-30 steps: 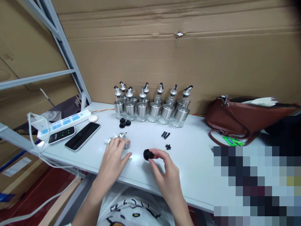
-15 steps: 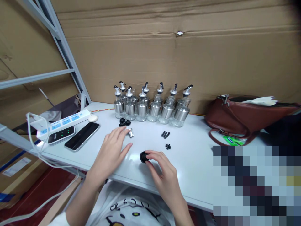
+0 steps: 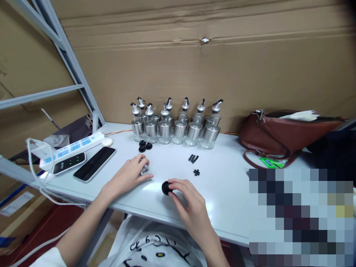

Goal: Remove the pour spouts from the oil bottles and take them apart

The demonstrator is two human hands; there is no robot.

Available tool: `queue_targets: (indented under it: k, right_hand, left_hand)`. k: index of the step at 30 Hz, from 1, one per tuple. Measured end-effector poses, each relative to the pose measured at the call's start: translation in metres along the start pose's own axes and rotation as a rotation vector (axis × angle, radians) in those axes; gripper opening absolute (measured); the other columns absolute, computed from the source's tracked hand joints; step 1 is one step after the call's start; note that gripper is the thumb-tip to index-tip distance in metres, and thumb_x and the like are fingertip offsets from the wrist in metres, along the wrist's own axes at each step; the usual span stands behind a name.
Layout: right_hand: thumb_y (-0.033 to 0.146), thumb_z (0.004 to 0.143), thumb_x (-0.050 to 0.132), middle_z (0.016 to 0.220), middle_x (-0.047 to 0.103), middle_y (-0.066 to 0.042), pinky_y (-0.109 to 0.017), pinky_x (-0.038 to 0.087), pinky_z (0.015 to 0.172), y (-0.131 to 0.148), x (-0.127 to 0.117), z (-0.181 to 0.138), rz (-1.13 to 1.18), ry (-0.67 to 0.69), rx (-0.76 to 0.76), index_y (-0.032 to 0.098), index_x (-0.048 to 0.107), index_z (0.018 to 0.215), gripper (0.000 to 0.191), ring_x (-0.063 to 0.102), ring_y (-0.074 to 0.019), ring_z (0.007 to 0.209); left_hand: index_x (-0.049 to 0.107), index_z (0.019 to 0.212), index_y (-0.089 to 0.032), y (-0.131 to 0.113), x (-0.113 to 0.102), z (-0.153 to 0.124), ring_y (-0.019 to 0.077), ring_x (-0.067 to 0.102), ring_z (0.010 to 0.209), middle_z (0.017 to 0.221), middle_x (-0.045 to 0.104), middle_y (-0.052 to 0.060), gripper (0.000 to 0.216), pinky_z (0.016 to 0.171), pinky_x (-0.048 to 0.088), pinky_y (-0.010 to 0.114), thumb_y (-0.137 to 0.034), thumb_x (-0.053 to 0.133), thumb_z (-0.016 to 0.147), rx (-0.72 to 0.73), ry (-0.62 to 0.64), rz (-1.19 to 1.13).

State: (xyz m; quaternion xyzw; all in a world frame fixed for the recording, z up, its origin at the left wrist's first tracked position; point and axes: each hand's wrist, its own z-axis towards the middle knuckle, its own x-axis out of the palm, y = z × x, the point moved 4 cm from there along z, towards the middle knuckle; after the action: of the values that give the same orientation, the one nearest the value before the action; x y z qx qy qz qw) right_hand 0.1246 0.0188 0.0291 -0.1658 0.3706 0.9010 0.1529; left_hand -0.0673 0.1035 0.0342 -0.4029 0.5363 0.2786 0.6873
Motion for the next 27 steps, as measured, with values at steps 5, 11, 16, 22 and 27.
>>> queue_targets:
  k: [5, 11, 16, 22, 27]
  right_hand:
    - [0.008, 0.091, 0.048, 0.101, 0.065, -0.007, -0.034, 0.052, 0.079, -0.001, 0.0, 0.0, -0.001, -0.007, 0.009, 0.021, 0.055, 0.102, 0.018, 0.061, -0.0192, 0.093]
    - [0.008, 0.091, 0.047, 0.102, 0.064, -0.007, -0.032, 0.052, 0.079, -0.001, -0.002, -0.001, -0.026, -0.044, 0.015, 0.022, 0.056, 0.101, 0.02, 0.061, -0.019, 0.095]
    - [0.007, 0.09, 0.048, 0.104, 0.063, -0.007, -0.03, 0.052, 0.081, -0.002, -0.004, -0.001, -0.058, -0.103, 0.007, 0.022, 0.059, 0.103, 0.022, 0.061, -0.0177, 0.096]
    - [0.009, 0.09, 0.048, 0.1, 0.064, -0.008, -0.031, 0.055, 0.078, -0.001, -0.004, 0.0, -0.064, -0.102, -0.011, 0.021, 0.061, 0.1, 0.02, 0.063, -0.019, 0.093]
    - [0.009, 0.09, 0.048, 0.1, 0.065, -0.009, -0.031, 0.055, 0.077, 0.0, -0.004, 0.0, -0.073, -0.095, -0.024, 0.021, 0.06, 0.1, 0.02, 0.064, -0.0193, 0.092]
  left_hand:
    - [0.05, 0.091, -0.018, -0.012, 0.004, 0.003, 0.0202, 0.055, 0.09, 0.104, 0.053, 0.006, 0.017, 0.081, 0.045, 0.035, -0.031, 0.04, 0.094, 0.062, -0.008, 0.003]
    - [0.052, 0.094, -0.02, -0.018, -0.009, -0.005, 0.0254, 0.043, 0.122, 0.132, 0.044, 0.01, 0.016, 0.099, 0.038, 0.041, -0.035, 0.048, 0.092, 0.108, -0.101, -0.012]
    - [0.056, 0.098, -0.02, -0.037, -0.014, -0.015, 0.024, 0.047, 0.117, 0.124, 0.051, 0.01, 0.01, 0.098, 0.038, 0.042, -0.024, 0.05, 0.091, 0.209, -0.12, 0.046]
    - [0.061, 0.091, -0.018, -0.026, -0.003, -0.012, 0.023, 0.053, 0.105, 0.112, 0.057, 0.008, 0.017, 0.092, 0.041, 0.041, -0.013, 0.045, 0.09, 0.162, -0.065, 0.143]
    - [0.064, 0.096, -0.021, -0.016, -0.01, -0.017, 0.0257, 0.046, 0.12, 0.125, 0.053, 0.009, 0.015, 0.097, 0.039, 0.043, -0.019, 0.051, 0.089, 0.15, -0.114, 0.095]
